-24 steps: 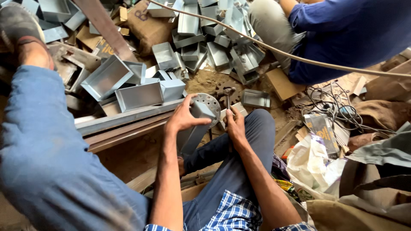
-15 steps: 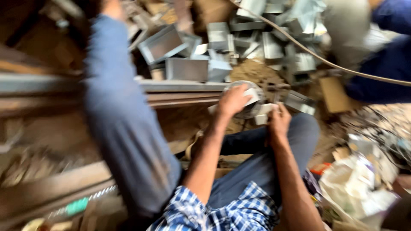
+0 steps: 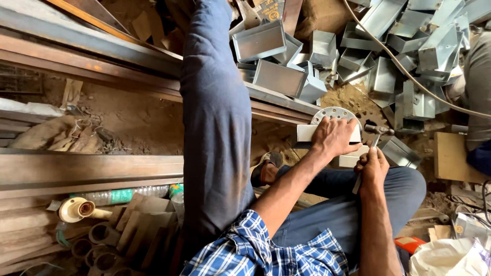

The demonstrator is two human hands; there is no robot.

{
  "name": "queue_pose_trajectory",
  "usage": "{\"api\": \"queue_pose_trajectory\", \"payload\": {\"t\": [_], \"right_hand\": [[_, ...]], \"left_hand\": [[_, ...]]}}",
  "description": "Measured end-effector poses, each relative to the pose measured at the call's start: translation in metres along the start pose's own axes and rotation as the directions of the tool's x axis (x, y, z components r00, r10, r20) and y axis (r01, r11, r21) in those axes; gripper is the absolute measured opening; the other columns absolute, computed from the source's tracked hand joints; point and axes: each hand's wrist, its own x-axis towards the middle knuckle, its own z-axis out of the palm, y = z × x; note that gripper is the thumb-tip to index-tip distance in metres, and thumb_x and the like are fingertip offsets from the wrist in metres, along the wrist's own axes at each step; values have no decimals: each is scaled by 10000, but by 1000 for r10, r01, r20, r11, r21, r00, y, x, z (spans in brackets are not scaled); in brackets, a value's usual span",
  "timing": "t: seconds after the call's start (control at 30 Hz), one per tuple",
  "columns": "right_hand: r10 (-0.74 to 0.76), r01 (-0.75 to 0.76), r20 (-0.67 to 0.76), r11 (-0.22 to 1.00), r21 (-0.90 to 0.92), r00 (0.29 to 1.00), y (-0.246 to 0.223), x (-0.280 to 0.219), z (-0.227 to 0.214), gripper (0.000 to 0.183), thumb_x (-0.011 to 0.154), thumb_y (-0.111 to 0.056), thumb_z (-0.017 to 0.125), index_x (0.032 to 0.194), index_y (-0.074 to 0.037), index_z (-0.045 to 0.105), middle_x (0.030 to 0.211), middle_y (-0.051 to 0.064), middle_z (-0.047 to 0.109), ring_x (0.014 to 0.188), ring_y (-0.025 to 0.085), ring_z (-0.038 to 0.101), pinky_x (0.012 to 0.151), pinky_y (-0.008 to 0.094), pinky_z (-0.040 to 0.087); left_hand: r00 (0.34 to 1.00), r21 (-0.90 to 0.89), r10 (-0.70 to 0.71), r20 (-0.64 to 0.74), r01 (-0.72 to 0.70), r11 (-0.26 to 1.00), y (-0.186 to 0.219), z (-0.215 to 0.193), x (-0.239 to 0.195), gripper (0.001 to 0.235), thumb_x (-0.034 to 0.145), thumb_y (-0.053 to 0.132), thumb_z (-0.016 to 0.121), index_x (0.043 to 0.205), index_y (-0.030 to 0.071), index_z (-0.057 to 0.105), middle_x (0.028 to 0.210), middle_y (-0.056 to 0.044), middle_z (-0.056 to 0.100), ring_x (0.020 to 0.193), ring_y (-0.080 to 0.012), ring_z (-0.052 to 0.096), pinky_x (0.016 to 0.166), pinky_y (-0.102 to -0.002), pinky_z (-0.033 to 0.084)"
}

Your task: The person manipulates small metal box-like components, using a hammer and a punch-like tool to make holes or fasten parts on a circular metal base.

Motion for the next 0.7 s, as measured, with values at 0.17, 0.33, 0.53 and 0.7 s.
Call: {"api": "queue_pose_trajectory", "payload": {"t": [0.17,0.33,0.53,0.7], "right_hand": [[83,-86,35,994,74,996,-2,0,-1,266,1112,-295,532,1298,-118,602,695,-32,445,537,80,409,501,242,367],[85,-94,71,985,143,994,3,6,-5,239,1116,-341,503,1237,-135,519,706,-27,455,503,100,411,460,274,345],[-41,41,12,997,64,999,-16,-20,3,291,1117,-320,513,1331,-133,576,788,-13,583,508,69,420,473,259,345],[-363,331,24,820,-467,932,-55,-65,31,644,1013,-150,586,1598,-193,321,707,-7,569,534,66,452,485,284,386]], "left_hand": [[999,-4,29,41,-29,1000,-4,8,3,680,744,706,739,1067,113,657,731,2,652,618,-143,631,701,-383,526],[992,-14,90,88,-89,996,-7,-11,5,645,734,687,761,1077,146,685,772,-32,685,677,-187,648,742,-423,525],[993,-68,-58,-105,51,996,6,-27,-11,684,656,559,840,1184,156,678,1159,-107,709,1166,-321,607,1063,-621,362],[971,-46,-239,-22,238,970,-2,-32,-17,934,572,697,841,1236,74,632,1218,-164,662,1163,-348,583,1019,-593,385]]}}
